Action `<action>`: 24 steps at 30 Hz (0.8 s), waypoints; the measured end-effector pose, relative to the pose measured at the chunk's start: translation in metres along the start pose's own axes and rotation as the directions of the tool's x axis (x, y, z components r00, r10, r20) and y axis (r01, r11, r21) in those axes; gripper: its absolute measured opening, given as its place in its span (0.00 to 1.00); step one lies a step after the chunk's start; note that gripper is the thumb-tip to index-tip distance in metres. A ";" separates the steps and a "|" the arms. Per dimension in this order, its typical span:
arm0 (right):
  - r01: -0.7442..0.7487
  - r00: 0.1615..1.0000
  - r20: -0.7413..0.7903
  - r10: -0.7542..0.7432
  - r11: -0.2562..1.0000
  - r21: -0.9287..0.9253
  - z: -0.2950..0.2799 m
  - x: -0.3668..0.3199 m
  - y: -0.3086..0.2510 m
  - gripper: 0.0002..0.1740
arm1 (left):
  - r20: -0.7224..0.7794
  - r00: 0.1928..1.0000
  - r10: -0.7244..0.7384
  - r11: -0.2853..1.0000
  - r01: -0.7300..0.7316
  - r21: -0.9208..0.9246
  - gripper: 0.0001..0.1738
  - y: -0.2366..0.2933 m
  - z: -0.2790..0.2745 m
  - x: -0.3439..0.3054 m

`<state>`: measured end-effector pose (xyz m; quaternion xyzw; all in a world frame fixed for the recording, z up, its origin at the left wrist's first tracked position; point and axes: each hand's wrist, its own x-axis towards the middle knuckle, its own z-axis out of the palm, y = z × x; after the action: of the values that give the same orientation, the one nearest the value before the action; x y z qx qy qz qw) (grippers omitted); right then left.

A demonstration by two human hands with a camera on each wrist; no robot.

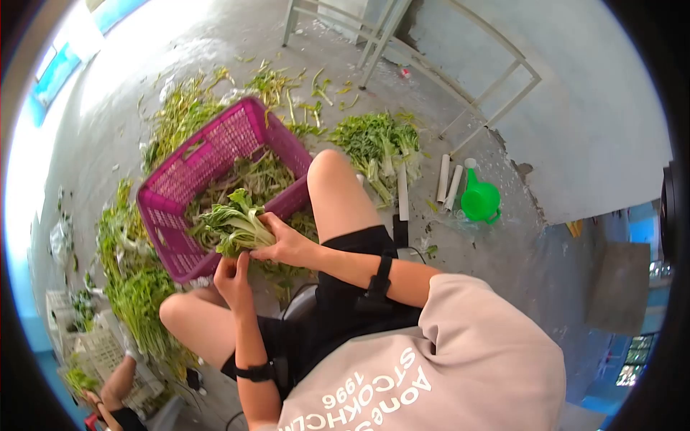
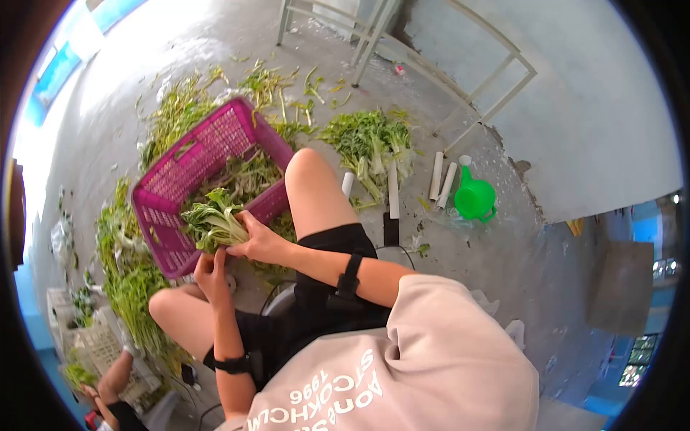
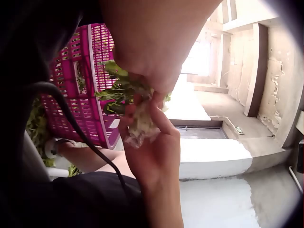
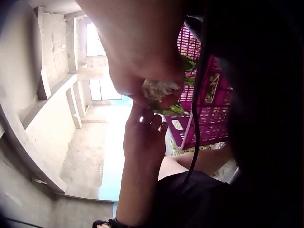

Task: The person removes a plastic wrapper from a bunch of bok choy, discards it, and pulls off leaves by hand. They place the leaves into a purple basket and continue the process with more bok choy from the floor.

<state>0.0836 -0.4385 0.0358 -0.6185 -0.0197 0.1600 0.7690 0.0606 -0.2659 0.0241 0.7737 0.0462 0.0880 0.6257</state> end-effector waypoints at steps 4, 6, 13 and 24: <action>-0.002 0.987 -0.162 0.024 0.991 0.135 -0.052 -0.004 -0.054 0.31 | 0.064 0.975 -0.211 0.939 0.220 -0.266 0.20 -0.006 -0.007 -0.001; 0.198 0.905 -0.376 -0.198 0.979 -0.038 -0.106 -0.001 -0.074 0.23 | 0.073 0.956 -0.286 0.917 0.295 -0.269 0.20 -0.006 -0.004 -0.002; 0.355 0.638 -0.661 -0.395 0.913 -0.202 -0.298 -0.033 -0.123 0.28 | 0.253 0.915 -0.316 0.924 0.357 -0.138 0.18 -0.012 0.018 -0.007; -0.396 0.229 -0.972 0.058 0.917 -0.039 -0.487 -0.092 0.089 0.37 | 0.326 0.870 -0.371 0.907 0.415 -0.075 0.15 -0.018 0.025 0.002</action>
<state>0.0877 -0.9075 -0.1483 -0.6843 0.5174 -0.1394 0.4945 0.0680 -0.2859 0.0013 0.7055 0.0998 -0.1584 0.6836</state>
